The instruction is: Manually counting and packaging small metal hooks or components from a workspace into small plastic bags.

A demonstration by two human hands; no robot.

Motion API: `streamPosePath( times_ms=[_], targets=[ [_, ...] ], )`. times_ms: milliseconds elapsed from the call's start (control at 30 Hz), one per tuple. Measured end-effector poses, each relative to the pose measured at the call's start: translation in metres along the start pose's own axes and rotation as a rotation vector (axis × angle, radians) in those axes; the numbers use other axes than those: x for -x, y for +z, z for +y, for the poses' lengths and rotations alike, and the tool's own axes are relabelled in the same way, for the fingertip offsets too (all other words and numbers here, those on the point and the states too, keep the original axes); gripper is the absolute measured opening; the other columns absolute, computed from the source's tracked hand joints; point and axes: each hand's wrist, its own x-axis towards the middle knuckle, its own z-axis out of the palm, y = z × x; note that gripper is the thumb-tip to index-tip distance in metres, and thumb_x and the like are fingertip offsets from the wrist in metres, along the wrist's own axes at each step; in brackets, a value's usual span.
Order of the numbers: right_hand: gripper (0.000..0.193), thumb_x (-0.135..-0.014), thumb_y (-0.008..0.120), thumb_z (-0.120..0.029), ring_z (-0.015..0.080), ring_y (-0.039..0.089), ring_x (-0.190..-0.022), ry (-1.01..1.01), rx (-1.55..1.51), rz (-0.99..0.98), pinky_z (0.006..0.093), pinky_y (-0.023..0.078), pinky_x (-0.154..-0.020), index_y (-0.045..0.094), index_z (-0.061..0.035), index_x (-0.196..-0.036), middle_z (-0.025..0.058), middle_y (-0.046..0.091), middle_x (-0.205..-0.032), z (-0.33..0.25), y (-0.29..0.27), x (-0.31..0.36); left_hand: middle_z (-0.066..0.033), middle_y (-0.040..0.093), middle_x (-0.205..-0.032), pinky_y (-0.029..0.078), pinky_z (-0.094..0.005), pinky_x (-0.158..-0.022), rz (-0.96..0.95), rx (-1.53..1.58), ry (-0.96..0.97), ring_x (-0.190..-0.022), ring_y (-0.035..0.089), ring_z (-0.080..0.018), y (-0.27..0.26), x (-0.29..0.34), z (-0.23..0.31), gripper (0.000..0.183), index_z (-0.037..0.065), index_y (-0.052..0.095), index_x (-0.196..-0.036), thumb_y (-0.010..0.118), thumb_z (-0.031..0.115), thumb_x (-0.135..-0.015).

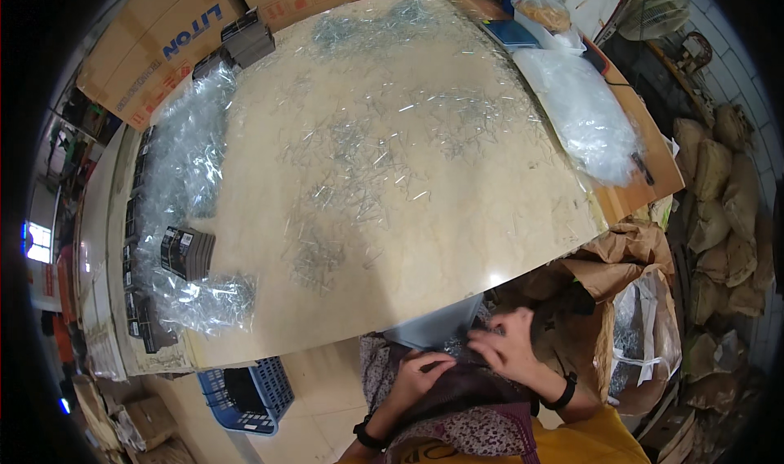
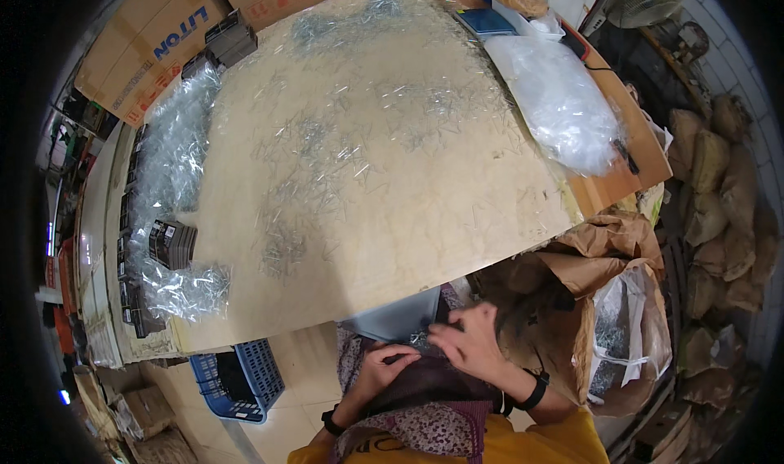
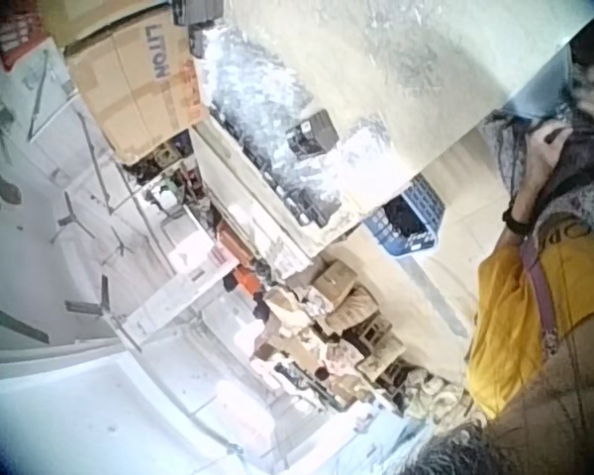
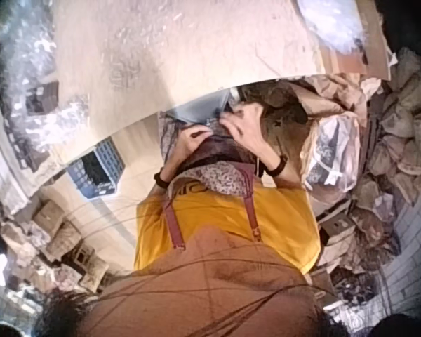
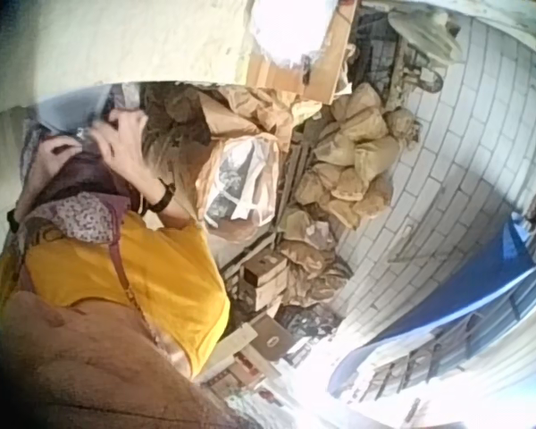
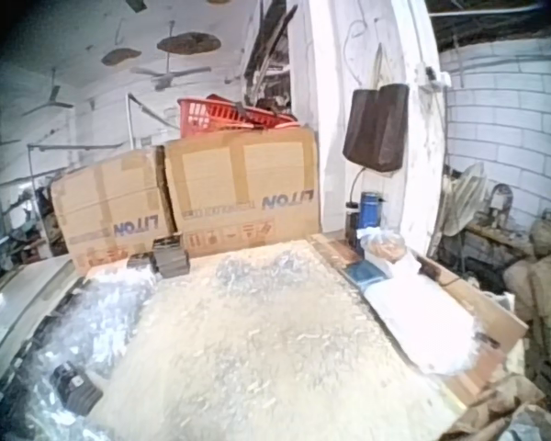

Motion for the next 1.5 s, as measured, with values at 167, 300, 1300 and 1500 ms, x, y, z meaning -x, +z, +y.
streamPosePath(
  times_ms=[167, 300, 1300, 1500],
  targets=[
    [0.04, -0.082, 0.068, -0.018, 0.0345, 0.049, -0.123, 0.1, 0.405, 0.321, 0.0477, 0.033, -0.103, 0.061, 0.0013, -0.117, 0.0193, 0.054, -0.128, 0.0, -0.035, -0.096, -0.0088, 0.073, -0.094, 0.05, -0.0317, -0.081, 0.032, -0.003, 0.003, -0.085, 0.067, -0.0224, -0.003, 0.006, 0.0, 0.011, 0.006, 0.073, -0.093, 0.071, 0.013, -0.084],
    [0.051, -0.083, 0.068, -0.022, 0.0384, 0.052, -0.122, -0.154, 0.097, 0.092, 0.0461, 0.04, -0.106, 0.055, 0.0072, -0.122, 0.0216, 0.054, -0.131, -0.015, -0.012, -0.128, -0.01, 0.073, -0.095, 0.051, -0.031, -0.081, 0.067, 0.02, 0.014, -0.083, 0.067, -0.0238, -0.004, 0.002, 0.005, 0.012, 0.005, 0.072, -0.094, 0.071, 0.012, -0.084],
    [0.032, -0.084, 0.071, -0.017, 0.0327, 0.051, -0.109, 0.179, -0.456, -0.449, 0.0414, 0.041, -0.092, 0.063, -0.0151, -0.116, 0.0122, 0.055, -0.114, 0.018, 0.036, 0.017, -0.0128, 0.072, -0.091, 0.054, -0.0316, -0.077, 0.001, 0.082, -0.023, -0.083, 0.07, -0.0231, -0.005, -0.005, 0.004, 0.012, 0.001, 0.072, -0.092, 0.072, 0.009, -0.083],
    [0.017, -0.085, 0.065, -0.006, 0.0313, 0.063, -0.087, 0.041, -0.521, -0.495, 0.0391, 0.051, -0.076, 0.067, -0.0061, -0.102, 0.0114, 0.064, -0.096, 0.02, 0.044, 0.029, -0.0147, 0.068, -0.105, 0.053, -0.0355, -0.086, -0.196, -0.073, 0.036, -0.097, 0.068, -0.0271, -0.006, 0.003, -0.018, 0.01, 0.002, 0.072, -0.089, 0.071, 0.01, -0.083]
  ],
)
